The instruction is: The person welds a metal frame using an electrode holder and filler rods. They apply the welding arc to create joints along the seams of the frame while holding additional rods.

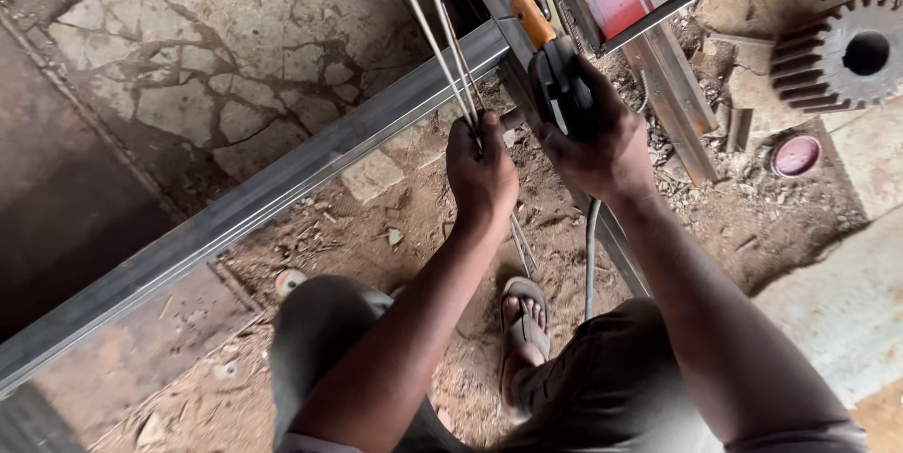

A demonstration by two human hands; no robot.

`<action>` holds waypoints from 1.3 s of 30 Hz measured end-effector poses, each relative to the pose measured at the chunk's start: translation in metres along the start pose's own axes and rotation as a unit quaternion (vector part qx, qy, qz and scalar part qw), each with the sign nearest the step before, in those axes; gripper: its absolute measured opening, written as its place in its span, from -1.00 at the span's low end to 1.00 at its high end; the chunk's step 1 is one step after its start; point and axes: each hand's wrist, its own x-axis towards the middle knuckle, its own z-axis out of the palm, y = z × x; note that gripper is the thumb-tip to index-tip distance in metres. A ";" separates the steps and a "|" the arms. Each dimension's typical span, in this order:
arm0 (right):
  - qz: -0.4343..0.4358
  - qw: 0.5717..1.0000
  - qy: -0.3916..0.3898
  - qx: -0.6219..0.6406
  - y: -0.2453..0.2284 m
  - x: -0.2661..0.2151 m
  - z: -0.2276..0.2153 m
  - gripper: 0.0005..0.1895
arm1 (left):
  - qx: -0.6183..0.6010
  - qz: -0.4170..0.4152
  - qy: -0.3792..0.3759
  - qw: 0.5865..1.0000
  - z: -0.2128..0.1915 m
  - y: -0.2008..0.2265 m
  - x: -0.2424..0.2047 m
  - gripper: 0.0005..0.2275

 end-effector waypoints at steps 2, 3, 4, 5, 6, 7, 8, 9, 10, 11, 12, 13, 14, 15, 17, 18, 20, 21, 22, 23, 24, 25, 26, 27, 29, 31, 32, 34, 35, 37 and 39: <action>0.009 1.000 -0.009 0.007 0.004 0.005 0.003 -0.10 | -0.013 0.025 -0.029 0.999 0.003 -0.005 0.004 -0.81; 0.033 0.999 -0.021 0.004 0.004 0.010 0.008 -0.10 | -0.046 0.030 -0.044 0.998 0.004 -0.008 0.008 -0.81; 0.059 0.998 -0.036 0.000 0.006 0.012 0.010 -0.09 | -0.079 0.032 -0.058 0.995 0.006 -0.011 0.012 -0.81; 0.033 0.999 -0.016 0.002 0.007 0.013 0.012 -0.09 | -0.111 0.034 -0.072 0.991 0.008 -0.013 0.016 -0.81; 0.007 1.000 0.002 0.004 0.008 0.013 0.014 -0.09 | -0.107 0.041 -0.061 0.992 0.009 -0.015 0.018 -0.81; -0.020 1.000 0.020 0.006 0.008 0.014 0.017 -0.10 | -0.103 0.049 -0.050 0.992 0.010 -0.016 0.019 -0.81; -0.017 1.000 0.022 0.004 0.008 0.015 0.018 -0.09 | -0.101 0.056 -0.038 0.993 0.011 -0.014 0.020 -0.81; -0.015 1.000 0.024 0.002 0.008 0.015 0.020 -0.08 | -0.071 0.014 -0.031 0.997 0.010 -0.012 0.019 -0.80; -0.015 1.000 0.026 0.000 0.008 0.016 0.022 -0.07 | -0.041 -0.026 -0.022 0.999 0.008 -0.010 0.017 -0.78; -0.010 1.000 0.023 0.001 0.009 0.016 0.023 -0.08 | -0.012 -0.067 -0.013 0.998 0.007 -0.007 0.016 -0.77; -0.005 1.000 0.019 0.005 0.009 0.015 0.025 -0.08 | -0.029 -0.080 -0.017 0.996 0.006 -0.005 0.017 -0.79; 0.000 1.000 0.014 0.008 0.010 0.016 0.027 -0.09 | -0.047 -0.092 -0.021 0.994 0.006 -0.005 0.019 -0.81; -0.005 1.000 0.012 0.011 0.010 0.017 0.028 -0.08 | -0.062 -0.106 -0.026 0.992 0.006 -0.006 0.019 -0.83; -0.010 1.000 0.010 0.015 0.011 0.019 0.029 -0.08 | -0.049 -0.083 -0.025 0.995 0.007 -0.009 0.023 -0.81; -0.001 1.000 0.004 0.013 0.011 0.019 0.030 -0.08 | -0.020 -0.040 -0.030 0.999 0.009 -0.015 0.027 -0.78; 0.010 1.000 0.001 0.007 0.011 0.019 0.030 -0.08 | -0.020 -0.037 -0.030 0.999 0.009 -0.017 0.027 -0.80; 0.041 0.999 -0.012 0.001 0.010 0.022 0.030 -0.08 | -0.021 -0.029 -0.030 0.999 0.009 -0.019 0.027 -0.82; 0.061 0.998 -0.022 0.001 0.010 0.024 0.032 -0.09 | -0.033 -0.042 -0.033 0.998 0.009 -0.018 0.028 -0.83; 0.080 0.996 -0.034 0.003 0.010 0.025 0.034 -0.09 | -0.045 -0.055 -0.034 0.997 0.008 -0.017 0.028 -0.83; 0.049 0.998 -0.022 0.013 0.012 0.024 0.033 -0.09 | -0.056 -0.068 -0.035 0.995 0.008 -0.017 0.028 -0.84; 0.018 0.999 -0.012 0.025 0.014 0.024 0.031 -0.08 | -0.069 -0.092 -0.034 0.993 0.008 -0.017 0.028 -0.84; -0.013 0.999 -0.002 0.037 0.016 0.023 0.031 -0.07 | -0.081 -0.116 -0.033 0.989 0.008 -0.017 0.031 -0.84; -0.005 0.999 -0.006 0.033 0.016 0.023 0.031 -0.07 | -0.094 -0.141 -0.033 0.985 0.008 -0.018 0.032 -0.84; 0.002 0.999 -0.011 0.030 0.016 0.023 0.031 -0.06 | -0.085 -0.107 -0.035 0.990 0.007 -0.021 0.031 -0.83; 0.014 1.000 -0.015 0.014 0.016 0.024 0.030 -0.06 | -0.068 -0.038 -0.044 0.996 0.007 -0.024 0.030 -0.82; 0.022 1.000 -0.018 -0.010 0.014 0.024 0.033 -0.07 | -0.046 -0.050 -0.042 0.997 0.007 -0.022 0.029 -0.80; 0.006 0.999 -0.014 0.036 0.014 0.023 0.032 -0.09 | -0.035 -0.056 -0.042 0.997 0.006 -0.019 0.028 -0.79; -0.028 0.991 -0.006 0.127 0.015 0.020 0.031 -0.13 | -0.030 -0.102 -0.040 0.994 0.006 -0.009 0.026 -0.80; -0.019 0.994 -0.008 0.110 0.015 0.020 0.030 -0.12 | -0.027 -0.124 -0.038 0.991 0.007 -0.004 0.025 -0.80; -0.004 0.997 -0.013 0.078 0.015 0.021 0.030 -0.11 | -0.012 -0.138 -0.036 0.990 0.007 0.005 0.026 -0.83; -0.018 0.995 0.004 0.097 0.013 0.019 0.031 -0.15 | -0.017 -0.142 -0.034 0.989 0.007 0.007 0.025 -0.83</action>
